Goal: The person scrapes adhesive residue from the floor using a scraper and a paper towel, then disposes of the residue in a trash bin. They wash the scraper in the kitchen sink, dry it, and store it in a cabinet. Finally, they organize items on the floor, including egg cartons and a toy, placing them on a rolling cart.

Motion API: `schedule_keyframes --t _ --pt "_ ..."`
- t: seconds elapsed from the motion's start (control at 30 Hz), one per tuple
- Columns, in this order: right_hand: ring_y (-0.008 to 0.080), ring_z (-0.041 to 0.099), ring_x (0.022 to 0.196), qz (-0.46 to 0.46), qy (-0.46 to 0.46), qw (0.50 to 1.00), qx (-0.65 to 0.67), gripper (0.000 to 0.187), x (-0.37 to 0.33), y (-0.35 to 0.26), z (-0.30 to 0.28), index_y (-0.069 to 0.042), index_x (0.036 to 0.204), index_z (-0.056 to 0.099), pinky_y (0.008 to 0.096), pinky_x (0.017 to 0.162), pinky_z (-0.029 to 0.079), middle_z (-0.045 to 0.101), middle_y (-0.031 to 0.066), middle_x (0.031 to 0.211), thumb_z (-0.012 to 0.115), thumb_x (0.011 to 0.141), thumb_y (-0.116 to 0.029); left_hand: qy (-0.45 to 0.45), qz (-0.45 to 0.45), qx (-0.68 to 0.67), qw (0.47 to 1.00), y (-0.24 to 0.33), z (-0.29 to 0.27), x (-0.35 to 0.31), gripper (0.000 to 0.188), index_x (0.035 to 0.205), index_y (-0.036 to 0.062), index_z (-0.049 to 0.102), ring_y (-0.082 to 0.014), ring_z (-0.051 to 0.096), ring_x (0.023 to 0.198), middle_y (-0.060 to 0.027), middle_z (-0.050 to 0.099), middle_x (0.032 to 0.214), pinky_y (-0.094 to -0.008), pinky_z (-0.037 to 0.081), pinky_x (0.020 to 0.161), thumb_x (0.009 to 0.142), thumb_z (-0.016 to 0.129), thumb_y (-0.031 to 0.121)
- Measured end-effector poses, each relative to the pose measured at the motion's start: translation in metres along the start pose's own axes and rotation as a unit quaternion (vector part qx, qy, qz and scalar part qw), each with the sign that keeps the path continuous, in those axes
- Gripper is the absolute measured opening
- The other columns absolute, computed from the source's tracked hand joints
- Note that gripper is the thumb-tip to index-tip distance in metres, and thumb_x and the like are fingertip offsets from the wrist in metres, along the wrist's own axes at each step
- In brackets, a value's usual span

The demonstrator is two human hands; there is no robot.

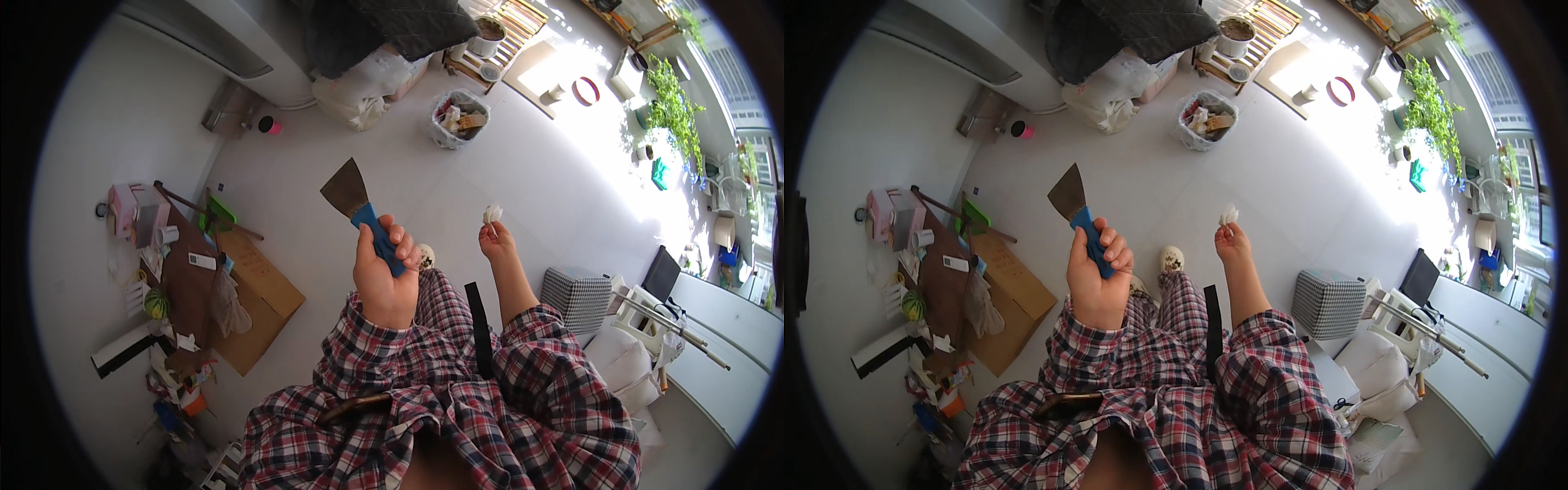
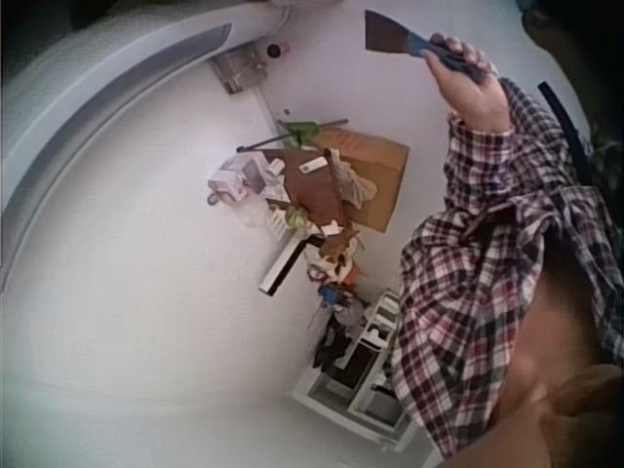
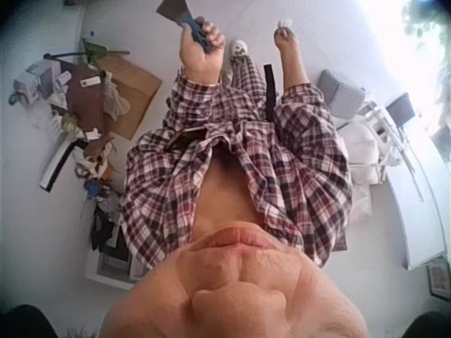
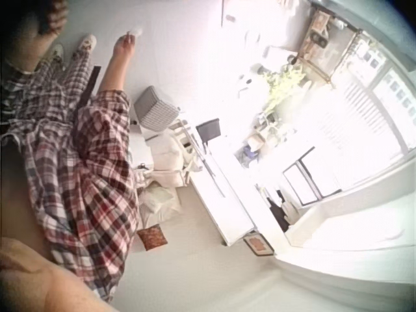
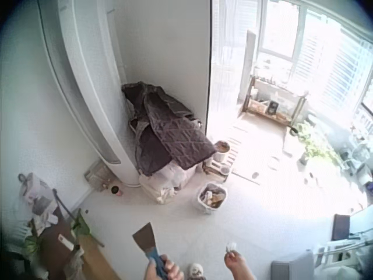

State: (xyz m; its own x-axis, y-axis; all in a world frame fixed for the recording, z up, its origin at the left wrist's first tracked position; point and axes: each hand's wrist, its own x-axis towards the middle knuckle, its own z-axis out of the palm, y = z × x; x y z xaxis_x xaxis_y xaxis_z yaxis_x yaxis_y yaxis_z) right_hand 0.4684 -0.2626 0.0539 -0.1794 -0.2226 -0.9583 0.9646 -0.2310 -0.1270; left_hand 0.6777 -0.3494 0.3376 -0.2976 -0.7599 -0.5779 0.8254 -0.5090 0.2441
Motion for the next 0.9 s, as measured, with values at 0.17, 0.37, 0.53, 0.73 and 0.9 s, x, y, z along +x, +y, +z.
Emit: schedule_keyframes --t 0.17,0.37,0.53,0.73,0.9 --pt "0.0199 0.054 0.063 -0.008 0.011 1.0 -0.01 0.016 0.023 0.007 0.081 0.003 0.097 0.052 0.0259 0.055 0.05 0.056 0.0124 0.08 0.056 0.086 -0.008 0.023 -0.075 0.051 0.996 -0.023 0.009 0.046 0.028 0.096 0.003 0.048 -0.0108 0.04 0.056 -0.0024 0.045 0.071 -0.0237 0.036 0.051 0.097 0.035 0.028" --pt "0.0185 0.055 0.06 -0.043 0.009 0.998 -0.047 0.014 0.103 0.008 0.184 0.002 0.097 0.052 0.0253 0.053 0.05 0.057 0.0111 0.076 0.053 0.086 -0.006 0.061 -0.13 0.157 0.977 -0.058 0.017 0.127 0.029 0.094 0.005 0.049 -0.0103 0.038 0.055 -0.0017 0.044 0.07 -0.0234 0.033 0.05 0.097 0.035 0.03" --pt "0.0156 0.055 0.059 -0.092 0.033 0.994 -0.049 0.017 0.171 0.008 0.24 -0.005 0.098 0.056 0.0268 0.053 0.05 0.059 0.0071 0.077 0.057 0.08 -0.003 0.076 -0.172 0.209 0.96 -0.069 0.021 0.182 0.033 0.094 0.0047 0.048 -0.0105 0.038 0.054 -0.0025 0.042 0.068 -0.0234 0.033 0.049 0.097 0.033 0.033" --pt "0.022 0.056 0.078 -0.141 0.062 0.987 -0.045 0.027 0.271 -0.004 0.269 -0.004 0.111 0.053 0.0342 0.069 0.053 0.056 0.0082 0.091 0.053 0.084 -0.007 0.096 -0.192 0.282 0.935 -0.072 0.033 0.277 0.032 0.094 0.0054 0.047 -0.0101 0.038 0.051 -0.0027 0.043 0.067 -0.023 0.034 0.047 0.098 0.031 0.033" --pt "0.0201 0.058 0.073 -0.058 0.125 0.982 -0.131 0.016 0.317 0.013 0.21 -0.003 0.099 0.055 0.0339 0.062 0.054 0.057 0.0083 0.084 0.052 0.084 -0.008 0.125 -0.201 0.291 0.927 -0.071 0.027 0.296 0.037 0.095 0.0039 0.049 -0.0117 0.041 0.051 -0.0045 0.044 0.067 -0.0251 0.036 0.047 0.097 0.032 0.036"
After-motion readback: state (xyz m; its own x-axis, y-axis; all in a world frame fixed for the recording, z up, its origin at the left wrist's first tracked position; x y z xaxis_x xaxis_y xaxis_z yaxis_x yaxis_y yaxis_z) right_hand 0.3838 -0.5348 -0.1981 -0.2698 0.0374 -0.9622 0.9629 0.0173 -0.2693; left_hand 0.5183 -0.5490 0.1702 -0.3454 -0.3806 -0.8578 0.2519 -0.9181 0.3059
